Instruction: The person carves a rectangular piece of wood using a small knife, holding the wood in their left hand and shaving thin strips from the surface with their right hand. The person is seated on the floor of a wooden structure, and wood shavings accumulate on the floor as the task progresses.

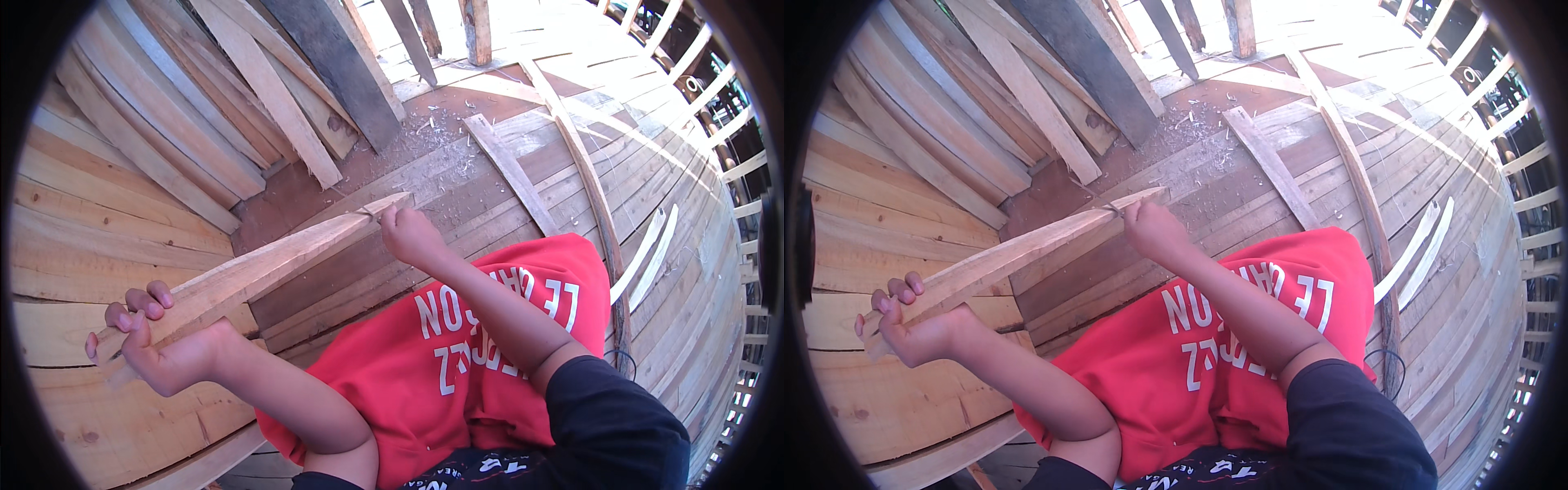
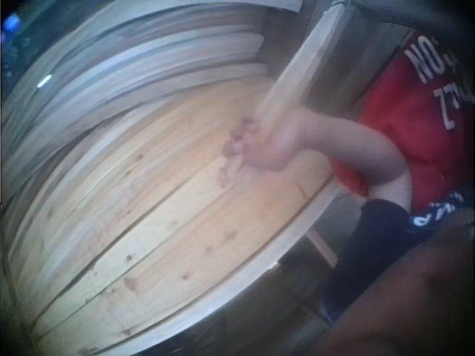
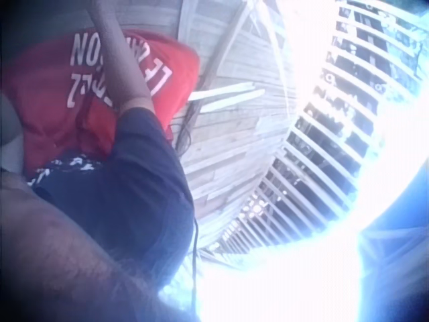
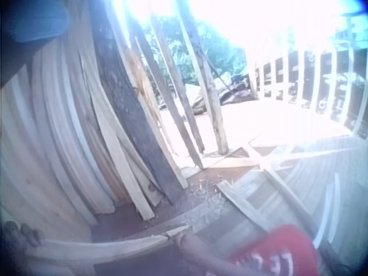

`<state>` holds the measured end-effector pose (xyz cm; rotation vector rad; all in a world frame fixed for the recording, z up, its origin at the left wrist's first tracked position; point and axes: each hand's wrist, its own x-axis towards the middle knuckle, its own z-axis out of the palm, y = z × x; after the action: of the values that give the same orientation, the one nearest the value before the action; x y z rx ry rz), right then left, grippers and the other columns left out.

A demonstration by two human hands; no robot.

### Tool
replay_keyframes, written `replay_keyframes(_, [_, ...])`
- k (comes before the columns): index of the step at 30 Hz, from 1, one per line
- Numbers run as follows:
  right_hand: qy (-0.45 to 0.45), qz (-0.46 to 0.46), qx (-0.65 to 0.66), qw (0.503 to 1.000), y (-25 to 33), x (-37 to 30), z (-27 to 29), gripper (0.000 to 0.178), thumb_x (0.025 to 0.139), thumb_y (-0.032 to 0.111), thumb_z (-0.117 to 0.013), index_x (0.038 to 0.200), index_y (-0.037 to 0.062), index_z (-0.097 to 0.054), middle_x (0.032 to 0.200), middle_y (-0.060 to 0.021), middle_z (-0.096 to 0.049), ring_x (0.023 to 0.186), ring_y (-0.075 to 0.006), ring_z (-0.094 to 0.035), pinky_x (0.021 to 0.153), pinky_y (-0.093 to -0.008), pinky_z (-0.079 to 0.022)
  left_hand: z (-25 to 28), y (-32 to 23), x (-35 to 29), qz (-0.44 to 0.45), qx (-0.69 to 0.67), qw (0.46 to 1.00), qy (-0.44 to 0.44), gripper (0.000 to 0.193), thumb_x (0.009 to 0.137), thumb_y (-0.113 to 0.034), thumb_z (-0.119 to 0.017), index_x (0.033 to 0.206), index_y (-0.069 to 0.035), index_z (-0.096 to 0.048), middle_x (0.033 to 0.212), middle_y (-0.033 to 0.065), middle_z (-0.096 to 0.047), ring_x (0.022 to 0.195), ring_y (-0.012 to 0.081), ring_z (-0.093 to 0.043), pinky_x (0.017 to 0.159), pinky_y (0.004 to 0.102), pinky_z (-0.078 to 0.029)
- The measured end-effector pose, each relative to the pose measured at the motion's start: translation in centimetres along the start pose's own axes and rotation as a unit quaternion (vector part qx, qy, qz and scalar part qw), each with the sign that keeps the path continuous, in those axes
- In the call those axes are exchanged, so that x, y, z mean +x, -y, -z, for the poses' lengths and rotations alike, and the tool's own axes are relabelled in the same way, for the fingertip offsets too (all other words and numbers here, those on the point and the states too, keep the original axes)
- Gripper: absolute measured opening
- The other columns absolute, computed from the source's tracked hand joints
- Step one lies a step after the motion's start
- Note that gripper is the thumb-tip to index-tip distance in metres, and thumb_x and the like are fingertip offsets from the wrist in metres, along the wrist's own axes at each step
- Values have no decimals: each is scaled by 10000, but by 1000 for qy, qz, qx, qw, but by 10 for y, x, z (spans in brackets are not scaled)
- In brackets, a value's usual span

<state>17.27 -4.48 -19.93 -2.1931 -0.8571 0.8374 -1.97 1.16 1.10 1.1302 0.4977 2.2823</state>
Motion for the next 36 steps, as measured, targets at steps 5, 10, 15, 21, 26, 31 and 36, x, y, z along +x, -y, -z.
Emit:
replay_keyframes(5, [-58, -45, -6, 997, -52, 27, 1, 583, 958, 373, -303, 931, -85, -661, 964, -312, -653, 942, -486, -629, 890, -533, -478, -13, -2, -10, 4, 8, 1000, 4, 493, 670, 4, -476, 1118, -189, -406, 786, 30, -425, 598, 141, -370, 529, 279, -342])
replay_keyframes(10, [-7, 9, 6, 1000, -20, 9, -5, 573, 952, 369, -304, 946, -75, -666, 984, -310, -653, 967, -479, -628, 898, -537, -476, 1, -3, -6, 5, -5, 1000, 21, 502, 671, 6, -483, 1129, -186, -403, 786, 30, -427, 596, 141, -372, 532, 280, -344])
replay_keyframes(15, [-33, 13, -30, 999, -86, 59, -16, 547, 944, 360, -326, 972, -65, -668, 1023, -331, -636, 1018, -481, -608, 936, -539, -455, -16, -5, -11, 10, -8, 1000, 25, 496, 662, 9, -483, 1107, -193, -398, 773, 30, -430, 594, 149, -379, 530, 285, -353])
replay_keyframes(21, [-36, -71, -25, 997, -76, 44, -4, 524, 944, 345, -325, 1022, -52, -657, 1040, -324, -636, 1015, -475, -614, 929, -529, -464, -4, -6, -8, 17, -16, 999, 34, 479, 646, 11, -489, 1073, -184, -395, 768, 34, -428, 588, 158, -384, 530, 291, -364])
replay_keyframes(26, [-5, -26, -62, 998, -38, 20, -3, 499, 947, 313, -318, 1029, -25, -675, 1059, -276, -658, 1012, -456, -627, 919, -511, -482, 5, -8, -3, 15, 2, 999, 41, 473, 642, 14, -491, 1056, -194, -393, 743, 44, -421, 593, 163, -388, 525, 297, -362])
replay_keyframes(31, [-64, -79, -111, 989, -128, 70, -1, 482, 963, 300, -321, 1002, -9, -689, 1005, -255, -677, 984, -445, -638, 898, -501, -497, -11, -7, -8, 9, -9, 999, 44, 467, 652, 0, -478, 1085, -165, -417, 773, 48, -422, 593, 166, -377, 534, 293, -351])
replay_keyframes(36, [7, -10, -105, 994, -25, 14, 19, 511, 976, 342, -342, 948, -39, -682, 960, -283, -666, 940, -452, -637, 871, -514, -489, -2, -8, -10, 0, -44, 997, 66, 466, 655, -3, -477, 1099, -133, -425, 786, 51, -433, 589, 169, -374, 533, 292, -342])
